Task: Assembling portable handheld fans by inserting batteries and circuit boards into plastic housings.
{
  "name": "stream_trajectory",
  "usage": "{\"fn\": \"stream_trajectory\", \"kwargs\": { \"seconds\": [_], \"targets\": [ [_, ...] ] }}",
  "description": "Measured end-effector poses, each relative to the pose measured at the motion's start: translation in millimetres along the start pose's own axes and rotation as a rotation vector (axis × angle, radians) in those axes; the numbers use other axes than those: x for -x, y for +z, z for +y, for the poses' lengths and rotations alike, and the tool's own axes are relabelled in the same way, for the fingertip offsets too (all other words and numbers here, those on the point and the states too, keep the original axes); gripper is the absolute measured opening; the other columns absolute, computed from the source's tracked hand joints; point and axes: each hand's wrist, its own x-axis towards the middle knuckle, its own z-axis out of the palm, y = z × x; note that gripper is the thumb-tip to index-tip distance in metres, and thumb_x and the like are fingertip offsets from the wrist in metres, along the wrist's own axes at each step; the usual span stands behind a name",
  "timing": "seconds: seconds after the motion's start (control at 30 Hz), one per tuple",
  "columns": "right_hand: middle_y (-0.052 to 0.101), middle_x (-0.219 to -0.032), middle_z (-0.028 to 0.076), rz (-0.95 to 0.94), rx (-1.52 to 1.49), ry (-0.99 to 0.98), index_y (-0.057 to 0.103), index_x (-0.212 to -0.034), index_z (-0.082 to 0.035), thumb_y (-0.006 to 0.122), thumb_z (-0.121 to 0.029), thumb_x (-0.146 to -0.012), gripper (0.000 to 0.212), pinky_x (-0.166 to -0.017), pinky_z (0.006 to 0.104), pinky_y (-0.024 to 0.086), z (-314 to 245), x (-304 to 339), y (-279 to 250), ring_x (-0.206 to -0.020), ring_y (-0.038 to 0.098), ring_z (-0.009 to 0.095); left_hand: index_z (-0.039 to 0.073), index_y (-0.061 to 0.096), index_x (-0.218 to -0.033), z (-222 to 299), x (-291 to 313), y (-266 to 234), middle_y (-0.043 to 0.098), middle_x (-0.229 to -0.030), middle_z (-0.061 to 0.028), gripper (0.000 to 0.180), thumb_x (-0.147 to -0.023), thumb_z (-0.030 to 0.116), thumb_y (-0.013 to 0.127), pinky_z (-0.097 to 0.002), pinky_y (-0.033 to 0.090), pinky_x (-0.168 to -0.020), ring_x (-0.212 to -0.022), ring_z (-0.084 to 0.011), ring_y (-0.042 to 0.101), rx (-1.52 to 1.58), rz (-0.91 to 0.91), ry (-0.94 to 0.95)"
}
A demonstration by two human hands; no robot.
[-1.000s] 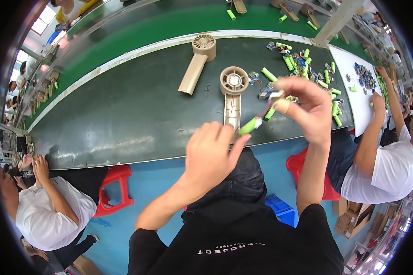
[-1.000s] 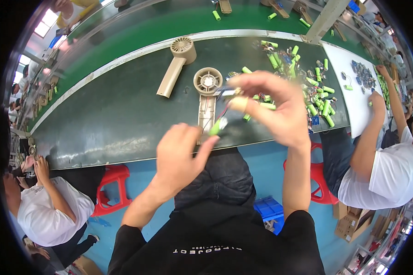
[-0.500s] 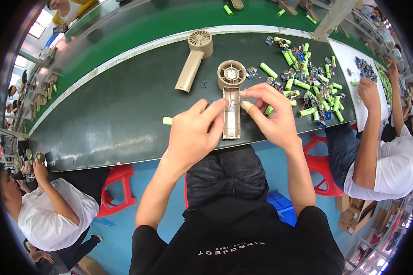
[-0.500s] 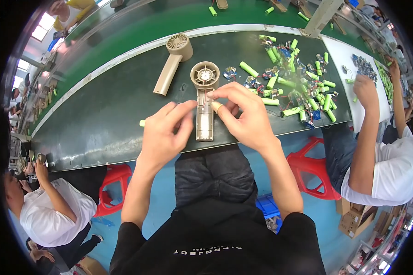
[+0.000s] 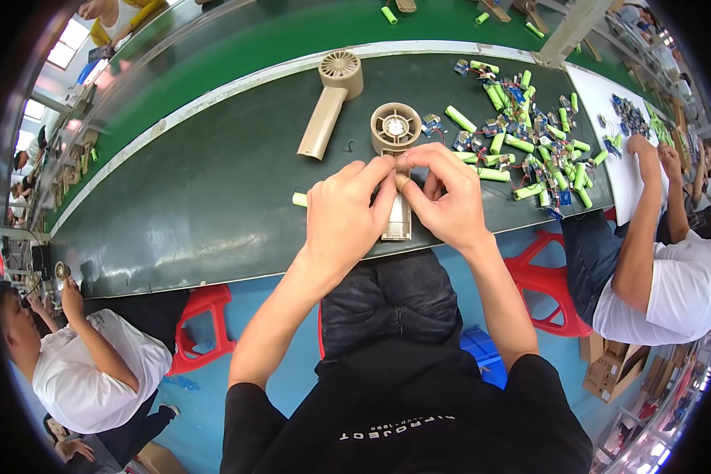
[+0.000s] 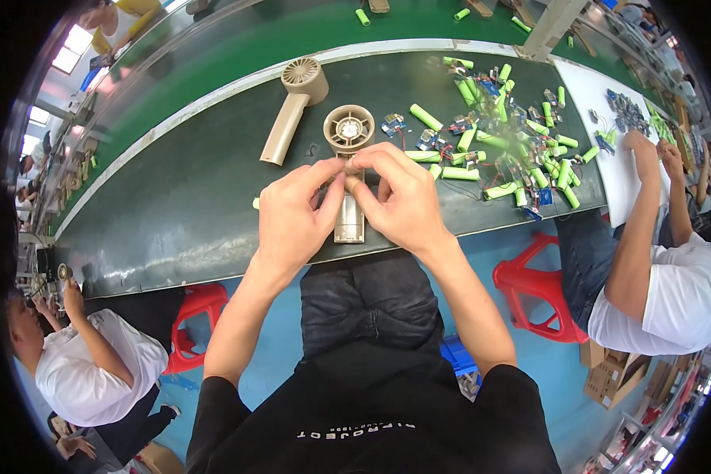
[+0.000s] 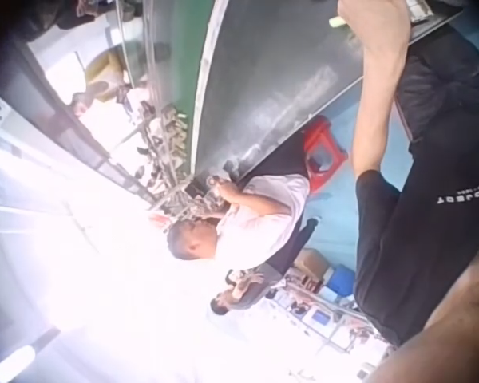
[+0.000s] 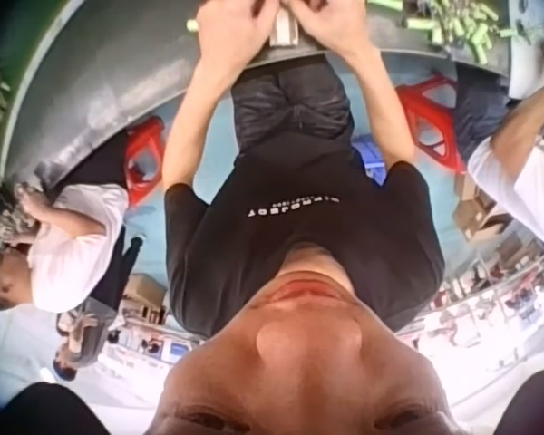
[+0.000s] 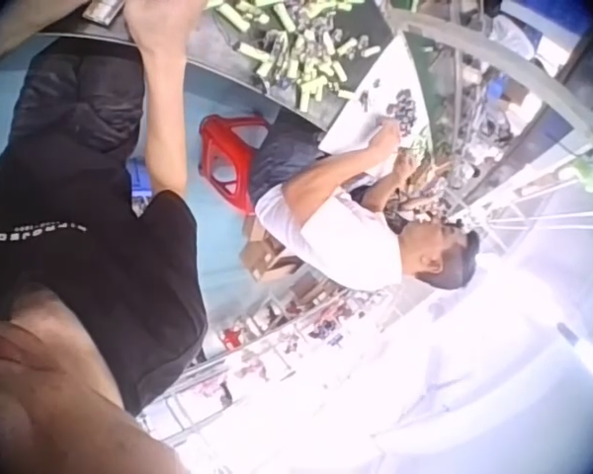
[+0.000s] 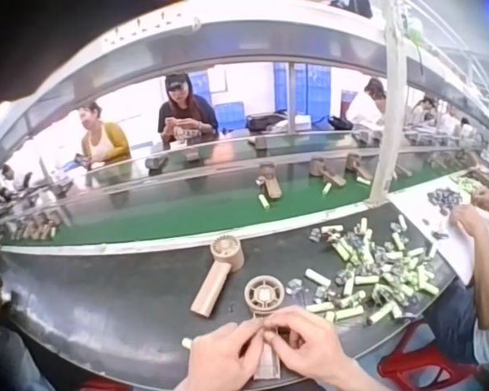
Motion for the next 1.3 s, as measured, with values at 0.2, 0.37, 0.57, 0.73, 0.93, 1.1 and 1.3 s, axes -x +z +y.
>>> {"fn": "stream_trajectory", "kwargs": {
  "seconds": [0.2, 0.37, 0.57, 0.73, 0.93, 1.1, 1.3],
  "targets": [
    [0.069, -0.101, 0.004, 0.009, 0.036, -0.005, 0.068, -0.098, -0.002, 0.074, 0.003, -0.077, 0.022, -0.043, 0.0201, 0.035, -4, -1, -1, -0.048, 0.046, 0.002, 0.002, 0.071, -0.089, -4, -2, 0, 0.066, -0.068, -0.0094, 0.011, -0.086, 0.012, 0.068, -0.0315, 0.047, -0.053, -0.056, -0.0172, 0.062, 0.251, -0.027, -0.251],
    [0.070, -0.095, 0.005, 0.071, 0.308, -0.282, 0.070, -0.099, -0.006, 0.074, 0.000, -0.077, 0.023, -0.046, 0.0257, 0.045, 4, -4, 8, -0.054, 0.059, 0.012, -0.005, 0.071, -0.092, -3, -10, -12, 0.064, -0.070, 0.0004, 0.017, -0.090, 0.012, 0.066, -0.0221, 0.041, -0.055, -0.060, -0.0029, 0.052, 0.781, -0.083, -0.604],
    [0.068, -0.088, 0.005, 0.120, 0.410, -0.375, 0.070, -0.096, -0.007, 0.073, 0.000, -0.076, 0.021, -0.050, 0.0301, 0.051, 2, -5, 7, -0.058, 0.065, 0.020, -0.004, 0.068, -0.105, 0, -7, -19, 0.061, -0.071, 0.0001, 0.022, -0.094, 0.014, 0.065, -0.0226, 0.042, -0.059, -0.064, -0.0039, 0.051, 0.667, -0.232, -0.629],
    [0.067, -0.085, 0.005, 0.149, 0.398, -0.381, 0.069, -0.092, -0.006, 0.073, -0.001, -0.076, 0.018, -0.049, 0.0297, 0.050, 2, -5, 8, -0.057, 0.065, 0.019, -0.003, 0.055, -0.127, 1, 20, -7, 0.065, -0.090, -0.0182, 0.029, -0.100, 0.006, 0.053, -0.0367, 0.050, -0.072, -0.078, -0.0258, 0.065, 0.482, 0.008, -0.202],
    [0.066, -0.082, 0.005, 0.128, 0.367, -0.407, 0.069, -0.090, -0.005, 0.074, -0.001, -0.075, 0.016, -0.048, 0.0292, 0.049, 1, -6, 10, -0.056, 0.063, 0.019, -0.003, 0.062, -0.120, -15, 30, 6, 0.068, -0.098, -0.0169, 0.026, -0.095, 0.001, 0.059, -0.0357, 0.052, -0.077, -0.086, -0.0281, 0.067, 0.277, 0.079, -0.032],
    [0.066, -0.081, 0.005, 0.118, 0.342, -0.419, 0.068, -0.088, -0.005, 0.074, -0.001, -0.075, 0.015, -0.049, 0.0296, 0.049, 1, -7, 10, -0.056, 0.063, 0.020, -0.003, 0.066, -0.117, -8, 30, 5, 0.068, -0.098, -0.0148, 0.026, -0.091, -0.001, 0.063, -0.0315, 0.052, -0.077, -0.085, -0.0244, 0.067, 0.285, 0.083, -0.056],
    [0.067, -0.082, 0.006, 0.093, 0.340, -0.400, 0.068, -0.087, -0.005, 0.074, -0.001, -0.074, 0.015, -0.051, 0.0296, 0.050, -1, -7, 10, -0.058, 0.064, 0.020, -0.003, 0.065, -0.119, -15, 30, 8, 0.066, -0.093, -0.0146, 0.029, -0.090, -0.002, 0.065, -0.0316, 0.052, -0.072, -0.079, -0.0241, 0.065, 0.213, 0.107, 0.020]
  ]
}}
